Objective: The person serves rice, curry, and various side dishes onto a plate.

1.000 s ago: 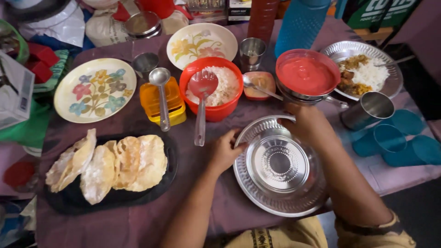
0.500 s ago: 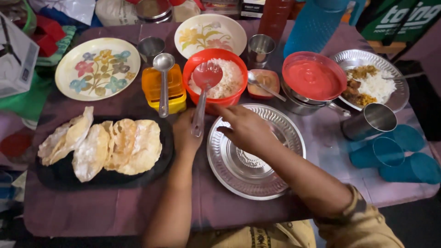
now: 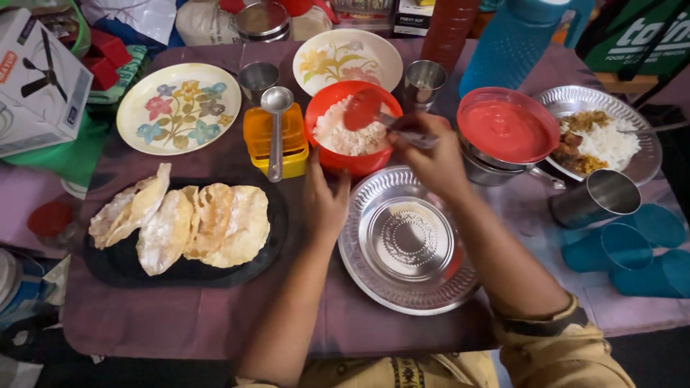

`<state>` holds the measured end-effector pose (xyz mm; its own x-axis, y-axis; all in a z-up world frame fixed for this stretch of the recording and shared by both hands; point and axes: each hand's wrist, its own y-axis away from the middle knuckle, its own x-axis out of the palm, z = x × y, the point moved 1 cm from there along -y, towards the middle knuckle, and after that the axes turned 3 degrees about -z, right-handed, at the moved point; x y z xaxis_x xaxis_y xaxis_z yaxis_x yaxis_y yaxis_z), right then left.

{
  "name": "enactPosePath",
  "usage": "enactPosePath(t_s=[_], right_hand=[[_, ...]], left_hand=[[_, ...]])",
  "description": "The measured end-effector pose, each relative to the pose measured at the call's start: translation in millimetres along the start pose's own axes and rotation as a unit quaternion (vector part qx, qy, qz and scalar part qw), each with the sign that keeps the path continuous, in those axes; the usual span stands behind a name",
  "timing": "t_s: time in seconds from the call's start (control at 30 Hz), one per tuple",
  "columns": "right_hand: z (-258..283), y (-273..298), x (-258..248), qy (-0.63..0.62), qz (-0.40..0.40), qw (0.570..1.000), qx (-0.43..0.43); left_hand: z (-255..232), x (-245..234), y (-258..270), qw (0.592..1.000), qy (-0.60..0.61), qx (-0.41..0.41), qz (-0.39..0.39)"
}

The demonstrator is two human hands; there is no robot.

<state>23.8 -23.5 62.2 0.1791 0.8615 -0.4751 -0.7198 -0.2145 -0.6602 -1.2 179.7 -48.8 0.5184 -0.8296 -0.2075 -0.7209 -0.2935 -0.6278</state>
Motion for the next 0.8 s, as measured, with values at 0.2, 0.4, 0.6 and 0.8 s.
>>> enactPosePath(t_s=[0.2, 0.4, 0.6, 0.8], right_hand=[[5, 3, -31, -0.160, -0.073, 0.981, 0.083], [16, -3, -37, 0.048, -0.121, 0.991, 0.042], [-23, -15, -15, -0.119, -0.122, 0.971, 0.165], [-59, -24, 1, -0.231, -0.116, 0.933, 0.249]], left_hand=[[18, 26, -12, 0.939, 0.184, -0.289, 0.017], [35, 31, -31, 0.862, 0.323, -0.390, 0.019], [35, 33, -30, 0.867, 0.354, -0.350, 0.020], [37, 32, -27, 0.882, 0.362, -0.302, 0.011]])
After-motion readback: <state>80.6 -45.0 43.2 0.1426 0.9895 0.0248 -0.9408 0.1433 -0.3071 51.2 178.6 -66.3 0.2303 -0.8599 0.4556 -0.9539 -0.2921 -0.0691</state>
